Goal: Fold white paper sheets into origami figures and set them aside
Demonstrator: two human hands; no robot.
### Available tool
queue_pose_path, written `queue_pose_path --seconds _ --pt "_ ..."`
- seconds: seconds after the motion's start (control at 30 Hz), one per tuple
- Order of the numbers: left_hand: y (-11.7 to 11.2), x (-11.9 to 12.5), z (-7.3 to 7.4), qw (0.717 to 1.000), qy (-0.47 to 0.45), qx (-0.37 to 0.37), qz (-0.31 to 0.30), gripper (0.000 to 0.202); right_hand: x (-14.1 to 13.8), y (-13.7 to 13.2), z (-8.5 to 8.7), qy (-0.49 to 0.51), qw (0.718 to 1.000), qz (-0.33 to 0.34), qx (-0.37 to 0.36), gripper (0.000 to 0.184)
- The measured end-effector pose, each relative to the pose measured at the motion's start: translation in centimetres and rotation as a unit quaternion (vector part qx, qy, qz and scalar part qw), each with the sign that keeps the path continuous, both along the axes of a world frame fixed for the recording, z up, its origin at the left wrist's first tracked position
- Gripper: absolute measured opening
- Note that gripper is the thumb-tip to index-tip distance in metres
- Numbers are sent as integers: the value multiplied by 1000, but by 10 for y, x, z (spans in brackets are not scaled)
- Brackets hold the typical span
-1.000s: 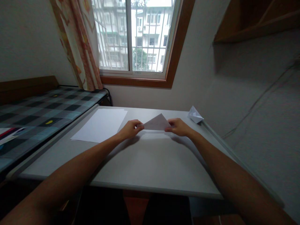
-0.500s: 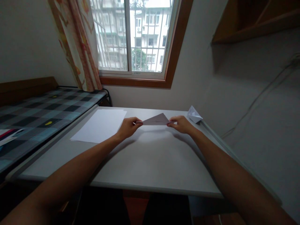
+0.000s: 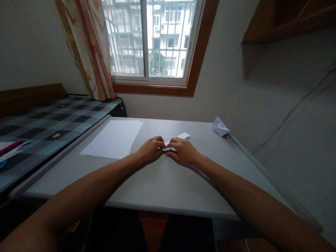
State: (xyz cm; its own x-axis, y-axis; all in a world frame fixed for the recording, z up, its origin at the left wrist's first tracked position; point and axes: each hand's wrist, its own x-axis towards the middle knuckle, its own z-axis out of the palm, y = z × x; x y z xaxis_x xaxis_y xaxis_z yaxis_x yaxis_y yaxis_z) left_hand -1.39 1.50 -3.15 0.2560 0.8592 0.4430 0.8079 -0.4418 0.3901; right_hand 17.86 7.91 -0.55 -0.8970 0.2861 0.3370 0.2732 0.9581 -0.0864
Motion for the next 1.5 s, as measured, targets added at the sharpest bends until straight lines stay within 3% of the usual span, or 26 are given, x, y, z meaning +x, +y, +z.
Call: queue_pose_path --seconds 0.1,0.23,0.53,0.87,1.1,1.37,1.5 --pt "-1 -3 3 999 -2 -40 -34 15 -1 1 -10 -4 1000 -11 -17 24" --pt "-2 -14 11 994 9 -69 -82 13 2 5 -11 -19 1000 6 -16 24" --pt "-8 -11 19 992 35 -111 -45 15 -2 0 -11 -1 999 -1 -33 22" --pt "-4 -12 20 990 29 -140 -4 17 -18 5 -22 72 986 -43 -142 16" --pt "0 -17 20 977 5 -199 81 24 -21 10 -21 70 977 -65 -189 14" --pt "-3 -14 21 977 6 -199 83 25 -22 11 -19 65 975 -56 -205 14" --pt "-3 -9 20 971 -12 -210 116 21 -23 11 -18 60 973 -65 -214 12"
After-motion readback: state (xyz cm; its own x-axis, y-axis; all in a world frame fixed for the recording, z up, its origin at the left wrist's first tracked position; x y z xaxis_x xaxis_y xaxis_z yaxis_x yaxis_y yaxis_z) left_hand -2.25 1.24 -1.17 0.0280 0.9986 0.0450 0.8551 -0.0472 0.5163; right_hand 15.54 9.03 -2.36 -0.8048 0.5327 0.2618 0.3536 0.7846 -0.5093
